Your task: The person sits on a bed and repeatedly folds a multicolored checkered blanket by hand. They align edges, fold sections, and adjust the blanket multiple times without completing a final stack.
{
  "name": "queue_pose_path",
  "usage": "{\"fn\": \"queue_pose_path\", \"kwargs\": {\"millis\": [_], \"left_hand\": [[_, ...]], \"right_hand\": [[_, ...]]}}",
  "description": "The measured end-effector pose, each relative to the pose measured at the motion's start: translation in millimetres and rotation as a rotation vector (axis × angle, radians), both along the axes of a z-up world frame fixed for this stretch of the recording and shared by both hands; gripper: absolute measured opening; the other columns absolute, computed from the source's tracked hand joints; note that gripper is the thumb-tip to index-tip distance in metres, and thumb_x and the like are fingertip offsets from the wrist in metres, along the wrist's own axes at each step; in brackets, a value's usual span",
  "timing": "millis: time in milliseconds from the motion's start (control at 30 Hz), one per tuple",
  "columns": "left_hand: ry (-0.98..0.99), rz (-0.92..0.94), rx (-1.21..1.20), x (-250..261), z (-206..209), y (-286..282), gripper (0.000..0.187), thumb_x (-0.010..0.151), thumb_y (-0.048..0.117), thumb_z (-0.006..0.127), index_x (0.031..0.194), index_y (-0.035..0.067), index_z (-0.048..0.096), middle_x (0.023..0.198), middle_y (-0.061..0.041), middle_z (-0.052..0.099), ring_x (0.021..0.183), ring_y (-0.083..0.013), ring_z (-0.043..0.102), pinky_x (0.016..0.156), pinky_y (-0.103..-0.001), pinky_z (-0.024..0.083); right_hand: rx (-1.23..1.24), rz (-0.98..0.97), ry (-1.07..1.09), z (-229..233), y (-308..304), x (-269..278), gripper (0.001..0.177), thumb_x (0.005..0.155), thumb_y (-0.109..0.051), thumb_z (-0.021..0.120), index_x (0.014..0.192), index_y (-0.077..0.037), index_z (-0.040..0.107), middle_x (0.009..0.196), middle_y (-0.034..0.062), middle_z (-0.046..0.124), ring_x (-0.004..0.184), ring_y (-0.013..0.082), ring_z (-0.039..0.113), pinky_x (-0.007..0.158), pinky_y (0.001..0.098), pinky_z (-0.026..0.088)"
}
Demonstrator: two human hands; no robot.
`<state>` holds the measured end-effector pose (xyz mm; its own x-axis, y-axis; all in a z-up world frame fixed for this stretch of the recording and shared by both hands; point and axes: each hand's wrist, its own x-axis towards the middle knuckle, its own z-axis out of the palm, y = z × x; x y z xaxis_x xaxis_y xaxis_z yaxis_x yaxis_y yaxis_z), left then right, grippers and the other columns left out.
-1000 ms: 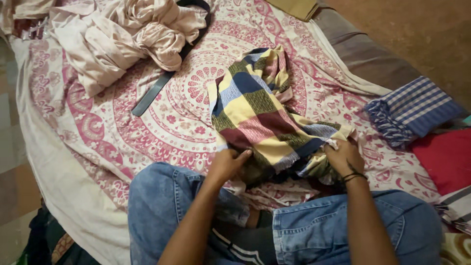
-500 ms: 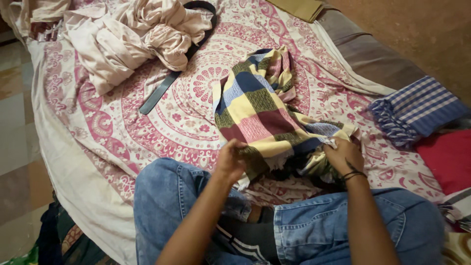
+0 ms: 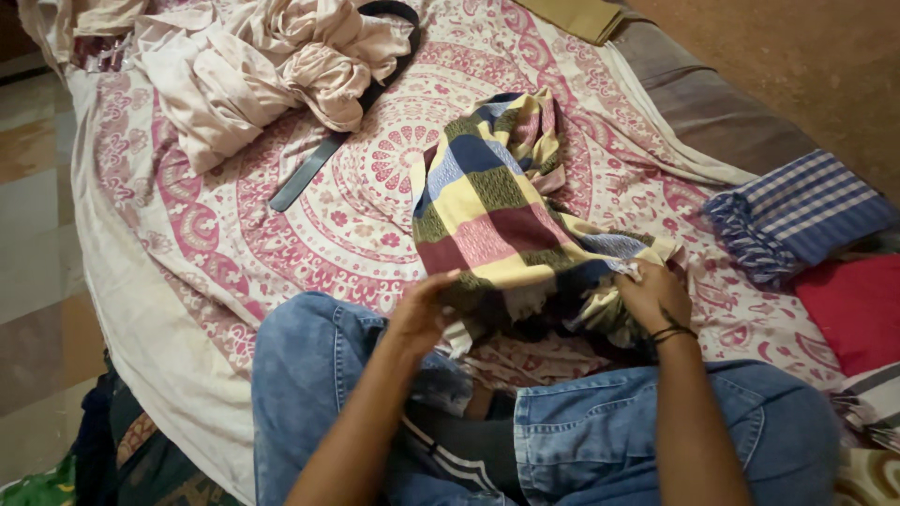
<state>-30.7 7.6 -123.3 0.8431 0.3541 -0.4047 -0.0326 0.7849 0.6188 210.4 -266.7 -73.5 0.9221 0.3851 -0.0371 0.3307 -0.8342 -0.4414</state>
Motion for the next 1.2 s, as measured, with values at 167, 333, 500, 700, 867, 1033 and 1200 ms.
{"fn": "queue_pose_path", "kwargs": {"millis": [167, 333, 500, 700, 867, 1033, 1200], "left_hand": [[-0.258, -0.115, 0.114, -27.8, 14.5, 31.5, 0.03, 0.086, 0.009, 0.071, 0.113, 0.006, 0.059, 0.102, -0.016, 0.071, 0.088, -0.0283, 0.071, 0.081, -0.046, 0.059], [0.382, -0.158, 0.638, -29.9, 31.3, 33.1, 0.045, 0.077, 0.002, 0.081, 0.107, 0.01, 0.049, 0.096, -0.017, 0.07, 0.08, -0.0299, 0.07, 0.067, -0.044, 0.061], [0.626, -0.16, 1.475, -22.8, -1.7, 5.5, 0.04, 0.076, 0.013, 0.081, 0.105, 0.005, 0.055, 0.087, -0.021, 0.072, 0.086, -0.0435, 0.071, 0.074, -0.05, 0.056], [0.895, -0.531, 1.8, -5.4, -28.4, -17.1, 0.017, 0.088, 0.015, 0.062, 0.103, 0.01, 0.069, 0.101, -0.02, 0.072, 0.098, -0.0407, 0.072, 0.079, -0.052, 0.058], [0.815, -0.112, 1.814, -6.3, -6.3, -15.3, 0.02, 0.087, 0.013, 0.06, 0.106, 0.013, 0.068, 0.105, -0.021, 0.07, 0.095, -0.0428, 0.07, 0.075, -0.054, 0.055], [0.8, -0.195, 1.691, -13.2, 9.1, -9.9, 0.014, 0.093, 0.023, 0.063, 0.104, 0.016, 0.069, 0.102, -0.017, 0.073, 0.1, -0.0398, 0.069, 0.083, -0.052, 0.053], [0.745, -0.423, 1.575, -12.6, -7.9, -2.7, 0.024, 0.083, 0.019, 0.068, 0.107, 0.014, 0.067, 0.101, -0.016, 0.075, 0.1, -0.0398, 0.07, 0.083, -0.053, 0.053]], "right_hand": [[0.054, 0.059, -0.035, -2.5, -3.0, 0.7, 0.034, 0.087, -0.042, 0.063, 0.106, -0.016, 0.076, 0.102, 0.0208, 0.073, 0.098, 0.0424, 0.069, 0.081, 0.052, 0.054], [0.014, 0.057, -0.045, -1.9, -2.8, -1.8, 0.033, 0.087, -0.04, 0.064, 0.107, -0.017, 0.077, 0.102, 0.0207, 0.074, 0.097, 0.042, 0.07, 0.081, 0.0517, 0.054], [0.012, 0.072, -0.062, 2.8, -1.7, -8.8, 0.038, 0.085, -0.041, 0.068, 0.116, -0.022, 0.077, 0.101, 0.0195, 0.074, 0.095, 0.0399, 0.071, 0.079, 0.0504, 0.055], [-0.016, 0.071, -0.036, 9.6, 1.5, -14.3, 0.037, 0.086, -0.042, 0.068, 0.117, -0.024, 0.076, 0.096, 0.0176, 0.076, 0.091, 0.038, 0.072, 0.078, 0.0495, 0.056], [-0.007, 0.081, -0.099, 9.0, 0.8, -16.3, 0.036, 0.086, -0.042, 0.069, 0.116, -0.024, 0.077, 0.097, 0.0174, 0.075, 0.092, 0.0382, 0.072, 0.078, 0.0496, 0.056], [-0.046, 0.082, -0.088, 5.2, 3.0, -15.4, 0.036, 0.087, -0.043, 0.069, 0.116, -0.025, 0.077, 0.098, 0.0166, 0.076, 0.092, 0.0385, 0.071, 0.078, 0.0508, 0.056], [-0.014, 0.079, -0.114, 2.3, 0.4, -15.8, 0.036, 0.086, -0.043, 0.07, 0.117, -0.025, 0.077, 0.096, 0.0177, 0.075, 0.09, 0.039, 0.072, 0.076, 0.051, 0.056]]}}
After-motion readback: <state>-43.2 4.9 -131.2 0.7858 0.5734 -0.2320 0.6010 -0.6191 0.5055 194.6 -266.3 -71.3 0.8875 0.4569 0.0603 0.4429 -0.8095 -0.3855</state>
